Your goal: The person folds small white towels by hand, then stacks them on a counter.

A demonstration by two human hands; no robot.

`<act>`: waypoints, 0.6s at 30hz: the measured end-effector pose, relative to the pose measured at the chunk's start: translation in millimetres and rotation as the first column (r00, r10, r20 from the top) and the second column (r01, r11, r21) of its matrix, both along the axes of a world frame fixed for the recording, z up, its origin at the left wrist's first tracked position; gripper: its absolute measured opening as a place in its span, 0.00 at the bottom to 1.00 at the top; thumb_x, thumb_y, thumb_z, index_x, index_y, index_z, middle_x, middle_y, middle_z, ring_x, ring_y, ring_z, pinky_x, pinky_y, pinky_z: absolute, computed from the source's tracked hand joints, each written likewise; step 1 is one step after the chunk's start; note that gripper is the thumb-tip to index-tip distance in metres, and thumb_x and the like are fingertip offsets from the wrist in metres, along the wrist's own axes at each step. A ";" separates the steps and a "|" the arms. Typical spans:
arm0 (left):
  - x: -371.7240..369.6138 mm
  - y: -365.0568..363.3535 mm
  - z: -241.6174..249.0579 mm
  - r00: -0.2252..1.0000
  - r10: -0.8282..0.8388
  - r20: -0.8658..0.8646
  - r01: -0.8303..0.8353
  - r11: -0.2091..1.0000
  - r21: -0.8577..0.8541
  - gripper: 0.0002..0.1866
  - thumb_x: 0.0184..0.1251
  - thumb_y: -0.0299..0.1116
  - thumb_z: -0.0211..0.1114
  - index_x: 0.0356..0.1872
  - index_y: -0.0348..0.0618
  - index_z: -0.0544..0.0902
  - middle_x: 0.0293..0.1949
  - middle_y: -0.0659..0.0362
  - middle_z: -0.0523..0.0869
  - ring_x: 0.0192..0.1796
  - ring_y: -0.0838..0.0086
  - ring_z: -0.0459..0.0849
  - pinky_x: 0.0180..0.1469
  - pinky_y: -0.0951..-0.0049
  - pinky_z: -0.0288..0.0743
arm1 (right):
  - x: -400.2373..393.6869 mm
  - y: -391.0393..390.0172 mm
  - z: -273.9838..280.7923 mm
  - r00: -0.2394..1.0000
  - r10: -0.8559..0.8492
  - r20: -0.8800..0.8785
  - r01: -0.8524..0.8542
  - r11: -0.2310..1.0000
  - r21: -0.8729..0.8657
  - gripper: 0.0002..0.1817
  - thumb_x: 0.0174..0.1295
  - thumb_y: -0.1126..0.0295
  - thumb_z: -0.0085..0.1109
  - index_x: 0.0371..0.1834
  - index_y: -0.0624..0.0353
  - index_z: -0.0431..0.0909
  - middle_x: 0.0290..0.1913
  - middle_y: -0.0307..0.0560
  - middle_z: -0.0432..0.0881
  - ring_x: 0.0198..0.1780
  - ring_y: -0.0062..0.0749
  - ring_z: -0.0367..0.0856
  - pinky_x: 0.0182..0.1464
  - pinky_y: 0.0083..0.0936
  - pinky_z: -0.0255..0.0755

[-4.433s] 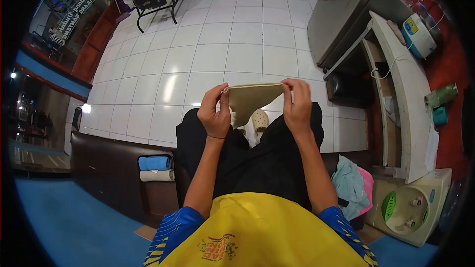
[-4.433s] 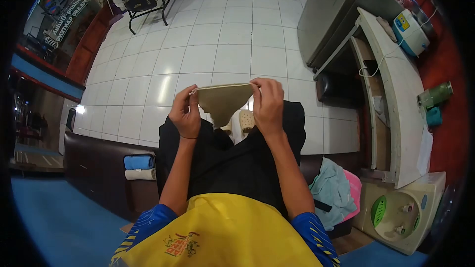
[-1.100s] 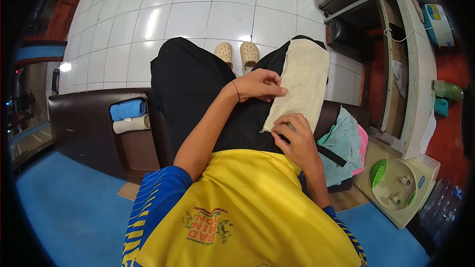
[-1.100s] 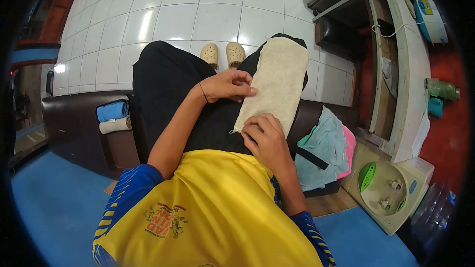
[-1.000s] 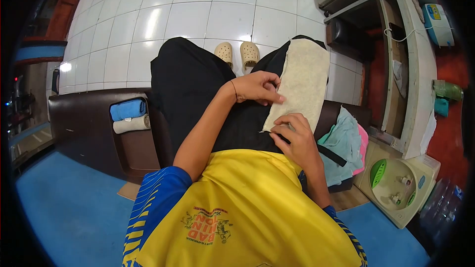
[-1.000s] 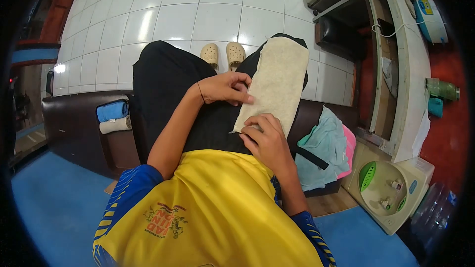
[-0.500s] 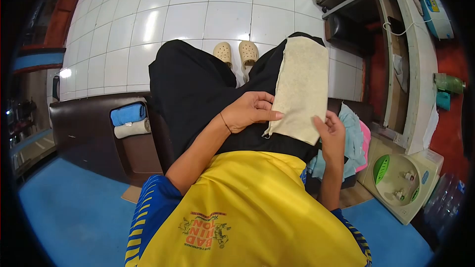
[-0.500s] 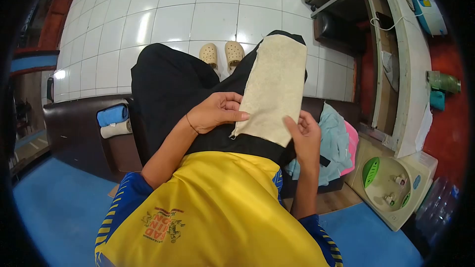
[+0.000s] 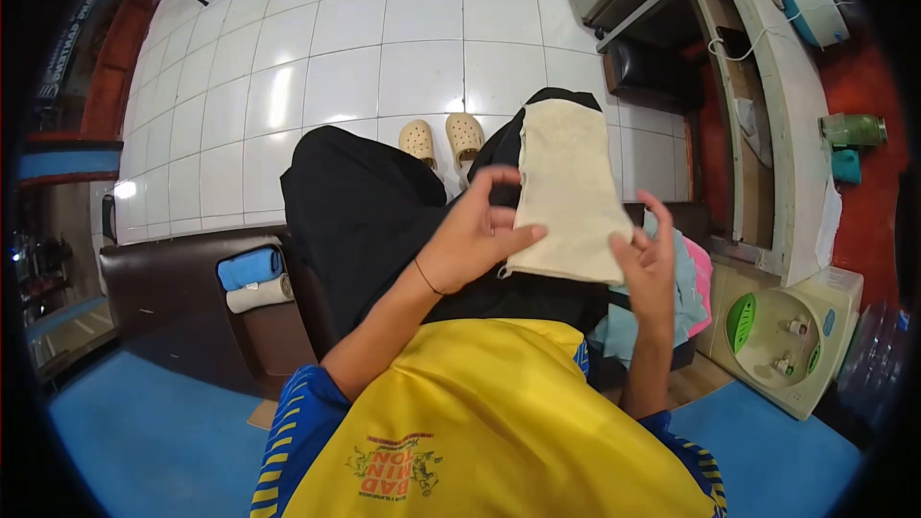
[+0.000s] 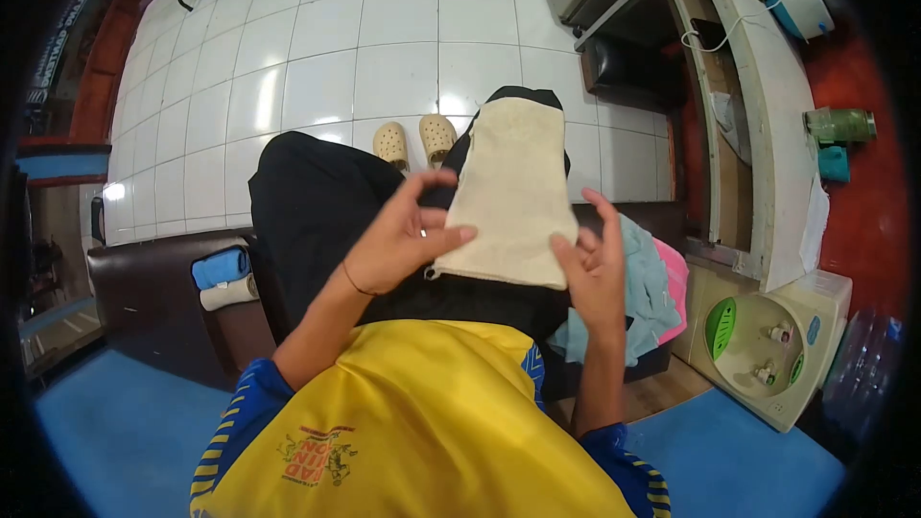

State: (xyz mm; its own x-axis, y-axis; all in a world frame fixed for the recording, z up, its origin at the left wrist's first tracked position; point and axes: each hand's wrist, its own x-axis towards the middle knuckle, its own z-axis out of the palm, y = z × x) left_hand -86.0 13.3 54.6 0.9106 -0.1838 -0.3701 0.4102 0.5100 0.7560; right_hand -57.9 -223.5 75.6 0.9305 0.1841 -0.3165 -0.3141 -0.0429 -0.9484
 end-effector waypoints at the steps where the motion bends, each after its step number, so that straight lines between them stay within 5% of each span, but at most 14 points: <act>1: 6.7 6.1 16.8 0.994 -0.032 0.103 0.019 0.992 0.127 0.25 0.68 0.25 0.67 0.62 0.41 0.65 0.33 0.60 0.84 0.31 0.85 0.79 0.32 0.84 0.70 | 4.2 -1.7 9.7 0.997 0.005 0.081 -0.001 0.998 -0.056 0.25 0.68 0.81 0.55 0.69 0.64 0.64 0.49 0.48 0.83 0.48 0.23 0.82 0.51 0.16 0.74; 3: 17.6 16.3 44.2 0.962 -0.180 0.206 0.081 0.907 0.413 0.21 0.69 0.26 0.64 0.61 0.42 0.69 0.25 0.65 0.74 0.26 0.85 0.69 0.28 0.82 0.63 | 16.4 -21.4 21.8 0.958 0.237 0.164 -0.199 0.955 -0.218 0.15 0.71 0.79 0.53 0.59 0.67 0.75 0.49 0.44 0.82 0.49 0.20 0.80 0.51 0.13 0.70; 4: 19.0 19.4 43.4 0.888 -0.287 0.359 0.025 0.810 0.586 0.15 0.71 0.28 0.61 0.57 0.42 0.74 0.22 0.66 0.67 0.24 0.84 0.62 0.27 0.79 0.59 | 16.6 -24.9 34.7 0.967 0.247 0.067 -0.220 0.937 -0.272 0.15 0.69 0.82 0.49 0.56 0.69 0.78 0.50 0.43 0.81 0.51 0.19 0.79 0.52 0.14 0.68; 6: 16.0 28.1 43.8 0.861 -0.411 0.301 0.237 0.846 0.477 0.13 0.71 0.26 0.58 0.55 0.41 0.78 0.22 0.65 0.68 0.24 0.85 0.64 0.27 0.79 0.60 | 12.6 -32.3 32.7 0.955 0.285 0.079 -0.267 0.946 -0.183 0.18 0.67 0.84 0.47 0.59 0.69 0.77 0.51 0.43 0.81 0.52 0.20 0.79 0.53 0.14 0.68; 9: 0.2 42.5 30.6 0.738 -0.575 0.353 0.378 0.786 0.489 0.23 0.65 0.20 0.53 0.62 0.42 0.78 0.24 0.58 0.72 0.25 0.81 0.68 0.30 0.78 0.65 | -2.8 -41.4 21.8 0.944 0.330 0.017 -0.329 0.943 -0.052 0.26 0.60 0.88 0.44 0.63 0.69 0.74 0.52 0.44 0.82 0.53 0.22 0.79 0.55 0.17 0.70; 10: -6.0 41.4 23.2 0.709 -0.622 0.333 0.382 0.735 0.561 0.26 0.61 0.19 0.55 0.63 0.42 0.77 0.27 0.52 0.79 0.27 0.70 0.78 0.34 0.72 0.73 | -8.9 -41.2 21.0 0.937 0.348 -0.014 -0.348 0.934 -0.078 0.26 0.59 0.88 0.45 0.63 0.69 0.75 0.52 0.45 0.83 0.52 0.23 0.79 0.56 0.19 0.71; 12: -23.5 30.1 -6.5 0.685 -0.598 0.416 0.176 0.690 0.702 0.27 0.59 0.18 0.58 0.62 0.45 0.79 0.38 0.51 0.86 0.33 0.62 0.85 0.41 0.70 0.78 | -15.1 -50.8 14.5 0.859 0.504 -0.090 -0.506 0.809 -0.300 0.24 0.59 0.85 0.51 0.61 0.64 0.78 0.43 0.47 0.85 0.46 0.24 0.82 0.50 0.23 0.75; 13: -30.7 25.5 -16.5 0.706 -0.616 0.349 0.161 0.619 0.769 0.25 0.58 0.19 0.62 0.59 0.46 0.81 0.45 0.49 0.87 0.45 0.55 0.86 0.49 0.66 0.80 | -17.9 -51.9 17.8 0.811 0.548 -0.204 -0.583 0.729 -0.360 0.24 0.59 0.83 0.52 0.61 0.61 0.79 0.39 0.48 0.86 0.43 0.25 0.83 0.47 0.25 0.77; 18: -56.6 11.6 -36.6 0.686 -0.606 0.402 -0.003 0.551 0.835 0.20 0.55 0.22 0.66 0.51 0.46 0.84 0.42 0.54 0.83 0.44 0.62 0.84 0.46 0.64 0.78 | -21.1 -38.3 30.5 0.731 0.670 -0.127 -0.574 0.502 -0.647 0.18 0.62 0.79 0.55 0.55 0.62 0.82 0.39 0.52 0.86 0.39 0.37 0.86 0.46 0.28 0.78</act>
